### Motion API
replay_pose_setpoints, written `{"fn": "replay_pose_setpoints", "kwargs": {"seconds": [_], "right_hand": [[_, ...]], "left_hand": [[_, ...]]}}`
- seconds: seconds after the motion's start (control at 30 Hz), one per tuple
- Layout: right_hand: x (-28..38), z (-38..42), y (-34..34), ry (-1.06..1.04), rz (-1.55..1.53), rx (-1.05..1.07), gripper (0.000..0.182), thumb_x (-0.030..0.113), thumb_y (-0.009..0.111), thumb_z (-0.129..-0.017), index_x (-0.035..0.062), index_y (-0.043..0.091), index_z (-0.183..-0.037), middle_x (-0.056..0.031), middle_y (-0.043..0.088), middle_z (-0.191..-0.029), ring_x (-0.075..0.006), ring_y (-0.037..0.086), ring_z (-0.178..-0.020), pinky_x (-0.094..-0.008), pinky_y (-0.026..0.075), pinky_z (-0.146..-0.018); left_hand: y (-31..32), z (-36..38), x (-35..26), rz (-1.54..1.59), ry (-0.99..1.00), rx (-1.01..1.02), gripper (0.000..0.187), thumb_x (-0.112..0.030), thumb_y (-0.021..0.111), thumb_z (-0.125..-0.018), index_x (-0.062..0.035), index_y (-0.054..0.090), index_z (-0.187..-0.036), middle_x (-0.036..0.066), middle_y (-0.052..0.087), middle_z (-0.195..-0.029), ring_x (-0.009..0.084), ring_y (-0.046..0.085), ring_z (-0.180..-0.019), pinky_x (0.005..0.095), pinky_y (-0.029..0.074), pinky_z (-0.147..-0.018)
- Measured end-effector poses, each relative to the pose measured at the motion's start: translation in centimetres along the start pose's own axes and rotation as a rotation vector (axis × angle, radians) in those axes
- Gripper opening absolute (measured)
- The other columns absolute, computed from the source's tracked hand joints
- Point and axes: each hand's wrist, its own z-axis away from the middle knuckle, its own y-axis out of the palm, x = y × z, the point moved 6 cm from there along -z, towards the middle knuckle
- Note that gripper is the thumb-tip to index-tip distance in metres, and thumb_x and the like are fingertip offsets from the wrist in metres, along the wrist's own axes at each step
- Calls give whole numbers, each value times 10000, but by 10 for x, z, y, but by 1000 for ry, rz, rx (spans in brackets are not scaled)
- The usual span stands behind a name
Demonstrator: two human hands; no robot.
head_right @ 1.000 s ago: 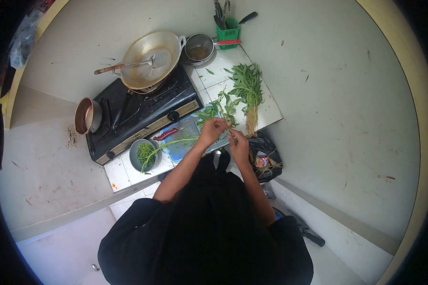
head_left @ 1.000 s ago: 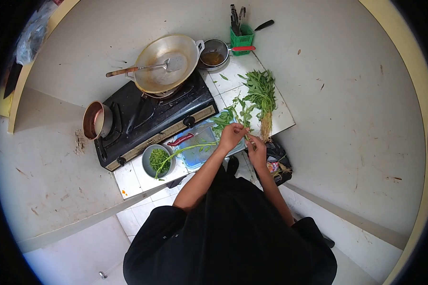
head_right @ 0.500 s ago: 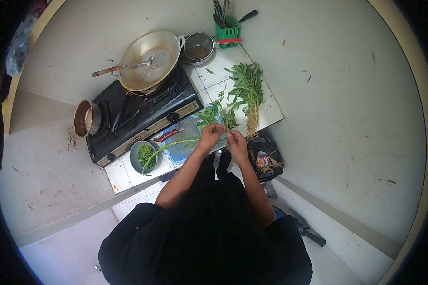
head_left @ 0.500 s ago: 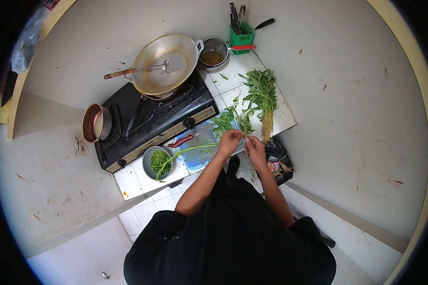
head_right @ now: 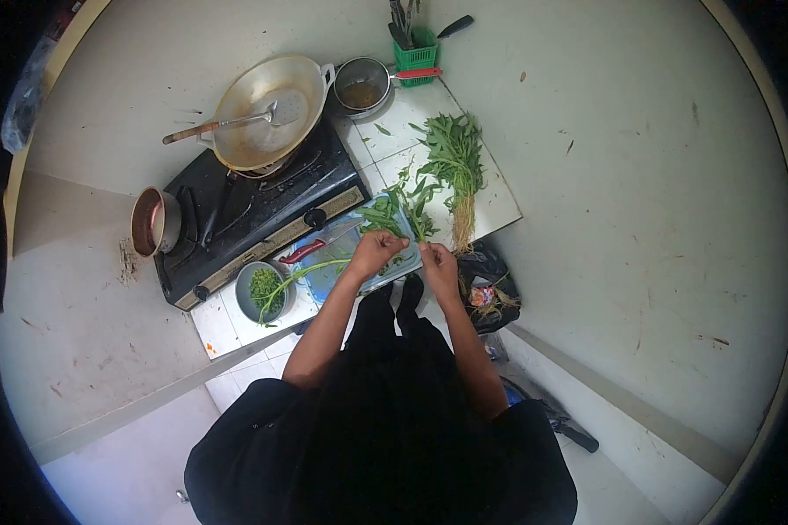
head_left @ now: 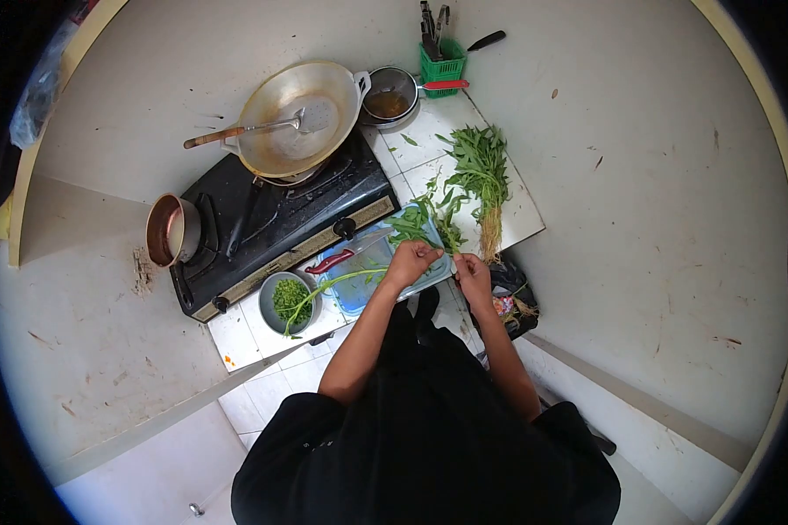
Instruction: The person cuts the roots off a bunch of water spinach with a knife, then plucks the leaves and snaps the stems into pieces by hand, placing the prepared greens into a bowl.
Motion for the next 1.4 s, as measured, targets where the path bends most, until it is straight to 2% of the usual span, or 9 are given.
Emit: {"fn": "replay_pose_setpoints", "kwargs": {"seconds": [0.07, 0.4, 0.5, 0.6, 0.67, 0.77, 0.9, 1.27, 1.4], "right_hand": [[3, -1, 0, -53, 140, 12, 251, 301, 624, -972, 61, 646, -906, 42, 502, -630, -43, 446, -522, -219, 346, -477], [11, 1, 4, -100, 189, 24, 269, 266, 653, -944, 3, 683, -895, 32, 524, -640, -53, 443, -594, -249, 355, -542], [17, -1, -2, -209, 213, -64, 289, 288, 640, -952, 5, 684, -912, 32, 522, -639, -56, 449, -594, -250, 365, -551], [25, 2, -8, -199, 226, -38, 300, 299, 627, -961, 6, 682, -930, 34, 517, -643, -58, 450, -595, -247, 368, -557], [23, 0, -8, -171, 223, -25, 296, 298, 626, -962, 8, 686, -946, 38, 514, -649, -58, 451, -600, -246, 367, -558], [22, 0, -8, -178, 219, -10, 299, 298, 622, -966, 7, 691, -962, 41, 515, -658, -58, 451, -603, -244, 365, -559], [22, 3, -4, -193, 228, 14, 288, 284, 623, -968, 5, 694, -974, 45, 504, -658, -52, 443, -606, -240, 358, -555], [12, 0, -4, -248, 257, 37, 244, 263, 605, -988, 39, 700, -979, 63, 472, -608, -27, 420, -507, -225, 329, -462], [19, 6, -3, -225, 232, -11, 287, 271, 613, -968, 0, 707, -985, 39, 467, -640, -61, 409, -613, -260, 343, -551]], "left_hand": [[2, -3, 1, -126, 10, 42, 300, -275, 765, -851, 5, 688, -775, 40, 650, -712, 98, 556, -674, 288, 464, -645], [-1, -13, -5, -514, 147, -79, 294, -275, 742, -836, 5, 733, -924, 183, 687, -760, 248, 654, -669, 392, 510, -660], [-31, -22, -5, -553, 112, -317, 242, -246, 725, -846, -9, 735, -893, 189, 685, -726, 323, 701, -722, 422, 538, -679], [-45, -40, 7, -323, 139, -243, 297, -216, 746, -827, -17, 710, -1045, 195, 703, -865, 336, 699, -808, 422, 545, -740], [-45, -45, 6, -352, 260, -230, 486, -212, 758, -822, -50, 613, -1257, 189, 664, -1111, 346, 646, -953, 401, 507, -874], [-39, -42, -4, -575, 328, -317, 578, -165, 764, -810, -67, 538, -1333, 181, 583, -1250, 357, 560, -1127, 399, 444, -991], [-18, -33, -25, -495, 491, -224, 494, -65, 748, -790, -104, 610, -1263, 150, 600, -1165, 351, 541, -1101, 409, 441, -971], [-6, -47, -34, -709, 508, -196, 179, -124, 733, -800, -138, 746, -978, 45, 667, -1001, 290, 595, -993, 409, 453, -864], [-8, -48, -35, -730, 461, -195, 111, -148, 710, -820, -144, 751, -923, 29, 691, -988, 274, 600, -989, 418, 437, -853]]}}
